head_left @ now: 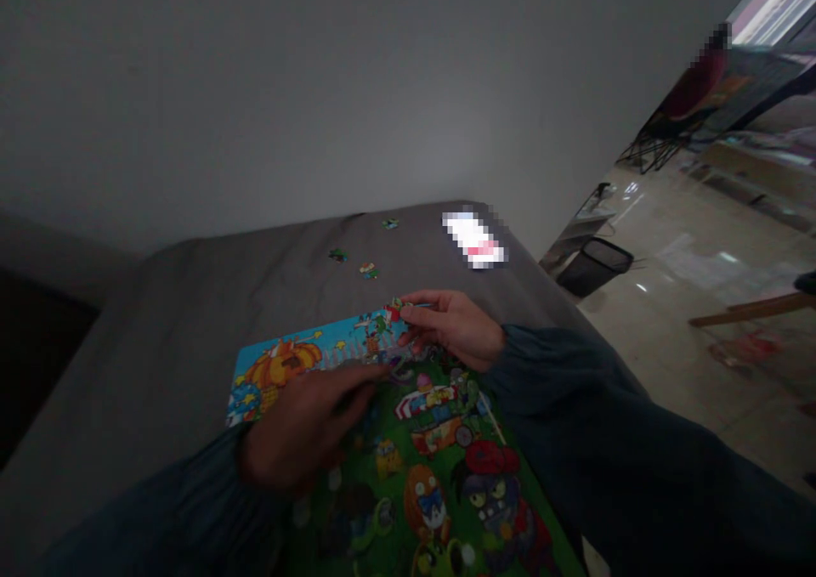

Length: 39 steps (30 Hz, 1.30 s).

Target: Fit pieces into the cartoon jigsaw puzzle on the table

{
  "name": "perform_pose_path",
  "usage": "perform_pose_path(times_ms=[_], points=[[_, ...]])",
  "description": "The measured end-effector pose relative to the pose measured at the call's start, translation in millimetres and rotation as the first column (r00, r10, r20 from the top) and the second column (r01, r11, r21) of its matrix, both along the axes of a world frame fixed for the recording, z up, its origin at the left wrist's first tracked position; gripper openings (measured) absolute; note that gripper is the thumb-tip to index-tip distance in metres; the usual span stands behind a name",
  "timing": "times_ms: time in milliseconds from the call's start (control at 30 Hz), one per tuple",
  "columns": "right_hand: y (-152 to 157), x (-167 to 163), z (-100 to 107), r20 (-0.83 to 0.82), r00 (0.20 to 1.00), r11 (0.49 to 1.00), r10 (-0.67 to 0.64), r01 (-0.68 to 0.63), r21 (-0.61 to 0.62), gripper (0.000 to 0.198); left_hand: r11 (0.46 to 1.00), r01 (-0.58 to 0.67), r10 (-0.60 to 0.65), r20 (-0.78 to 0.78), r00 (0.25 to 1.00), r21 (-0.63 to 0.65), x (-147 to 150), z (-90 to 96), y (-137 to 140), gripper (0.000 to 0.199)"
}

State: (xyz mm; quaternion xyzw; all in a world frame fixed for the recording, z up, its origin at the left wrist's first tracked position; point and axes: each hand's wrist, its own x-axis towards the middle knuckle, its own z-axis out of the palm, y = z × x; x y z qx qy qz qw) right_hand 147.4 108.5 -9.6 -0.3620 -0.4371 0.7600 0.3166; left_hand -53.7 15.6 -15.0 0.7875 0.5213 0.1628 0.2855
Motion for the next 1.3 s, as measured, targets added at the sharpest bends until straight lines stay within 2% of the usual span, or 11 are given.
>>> perform_pose_path(times_ms=[33,100,167,267,333,533,667,1033,1167,1233,1300], points=[[0,0,0,0.003,1.000,1.000,0.014,-0.014,-0.002,0.015,0.990,-0.094,0.106,0.119,0.987,-0.102,-7,-0.1,1,0.032],[-2,1,0,0.011,0.999,0.999,0.051,-0.051,0.005,0.018,0.923,-0.195,0.309,0.336,0.890,-0.332,-18,-0.6,2,0.042],[-4,2,-1,0.015,0.996,0.996,0.085,-0.085,0.025,0.023,0.844,-0.177,0.450,0.487,0.749,-0.507,-23,-1.6,3,0.052],[-8,2,-2,0.022,0.989,0.987,0.145,-0.146,0.062,0.027,0.799,-0.110,0.521,0.589,0.617,-0.592,-22,-2.6,5,0.052],[-11,1,-2,0.033,0.982,0.980,0.186,-0.188,0.073,0.030,0.807,-0.111,0.516,0.601,0.610,-0.580,-18,-2.2,4,0.048],[-25,-3,-2,0.142,0.946,0.951,0.290,-0.302,0.072,0.034,0.860,-0.204,0.458,0.530,0.714,-0.468,-6,-0.3,-6,0.048],[-31,-4,-6,0.110,0.945,0.933,0.309,-0.324,0.155,0.032,0.858,-0.258,0.489,0.549,0.678,-0.445,-1,4.4,-7,0.038],[-31,-5,-7,0.301,0.908,0.882,0.291,-0.377,0.284,0.036,0.842,-0.362,0.533,0.512,0.673,-0.400,-5,1.8,-1,0.036],[-22,-6,-6,0.368,0.908,0.922,0.198,-0.300,0.244,0.027,0.791,-0.490,0.606,0.571,0.554,-0.365,-17,1.3,6,0.042],[-16,-7,-10,0.332,0.932,0.952,0.145,-0.222,0.210,0.026,0.740,-0.546,0.657,0.595,0.463,-0.392,-23,0.0,9,0.047],[-11,-10,-14,0.281,0.954,0.974,0.100,-0.152,0.167,0.027,0.725,-0.551,0.670,0.609,0.425,-0.414,-27,-2.6,12,0.049]])
